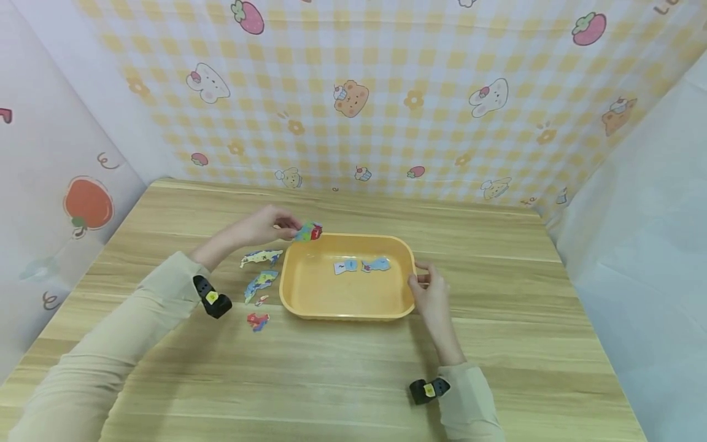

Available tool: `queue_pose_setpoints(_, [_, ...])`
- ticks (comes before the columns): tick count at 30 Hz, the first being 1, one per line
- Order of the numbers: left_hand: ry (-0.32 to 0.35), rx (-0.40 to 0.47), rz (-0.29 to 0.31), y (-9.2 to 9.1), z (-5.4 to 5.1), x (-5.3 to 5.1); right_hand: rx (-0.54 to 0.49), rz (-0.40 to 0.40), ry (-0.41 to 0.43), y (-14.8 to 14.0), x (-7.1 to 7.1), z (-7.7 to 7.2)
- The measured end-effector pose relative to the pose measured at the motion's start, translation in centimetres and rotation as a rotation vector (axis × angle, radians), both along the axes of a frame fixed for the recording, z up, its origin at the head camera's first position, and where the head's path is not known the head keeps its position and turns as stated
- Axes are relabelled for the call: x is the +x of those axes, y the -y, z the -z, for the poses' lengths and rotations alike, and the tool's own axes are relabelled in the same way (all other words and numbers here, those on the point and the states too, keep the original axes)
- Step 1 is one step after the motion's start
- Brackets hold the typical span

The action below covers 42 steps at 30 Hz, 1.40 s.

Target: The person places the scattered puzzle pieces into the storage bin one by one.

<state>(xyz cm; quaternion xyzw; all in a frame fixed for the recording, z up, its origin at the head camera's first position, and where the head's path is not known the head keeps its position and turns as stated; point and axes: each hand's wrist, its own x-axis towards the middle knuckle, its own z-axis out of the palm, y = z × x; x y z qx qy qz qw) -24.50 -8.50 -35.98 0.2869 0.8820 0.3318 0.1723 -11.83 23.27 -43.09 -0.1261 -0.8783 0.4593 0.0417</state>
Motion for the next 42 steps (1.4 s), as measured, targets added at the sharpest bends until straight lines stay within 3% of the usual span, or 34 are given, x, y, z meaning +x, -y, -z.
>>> queue_pose_setpoints(8, [-0.014, -0.064, 0.055, -1.3, 0.7, 0.2, -0.004, -0.004, 0.014, 0.0, 0.0, -0.1])
queue_pose_setpoints(17, [-0.053, -0.134, 0.058, -2.5, 1.4, 0.5, -0.004, -0.023, 0.032, 0.1, 0.0, -0.2])
queue_pose_setpoints(25, [-0.082, -0.191, 0.131, -3.6, 1.9, 1.0, 0.003, -0.023, 0.026, 0.2, 0.1, -0.2])
queue_pose_setpoints(34, [-0.108, -0.281, 0.126, -4.6, 1.6, 1.6, -0.007, -0.021, 0.038, 0.1, 0.0, -0.2])
queue_pose_setpoints(42, [-0.112, -0.314, 0.132, -5.0, 2.4, 1.5, -0.002, -0.009, 0.038, 0.1, 0.1, -0.3])
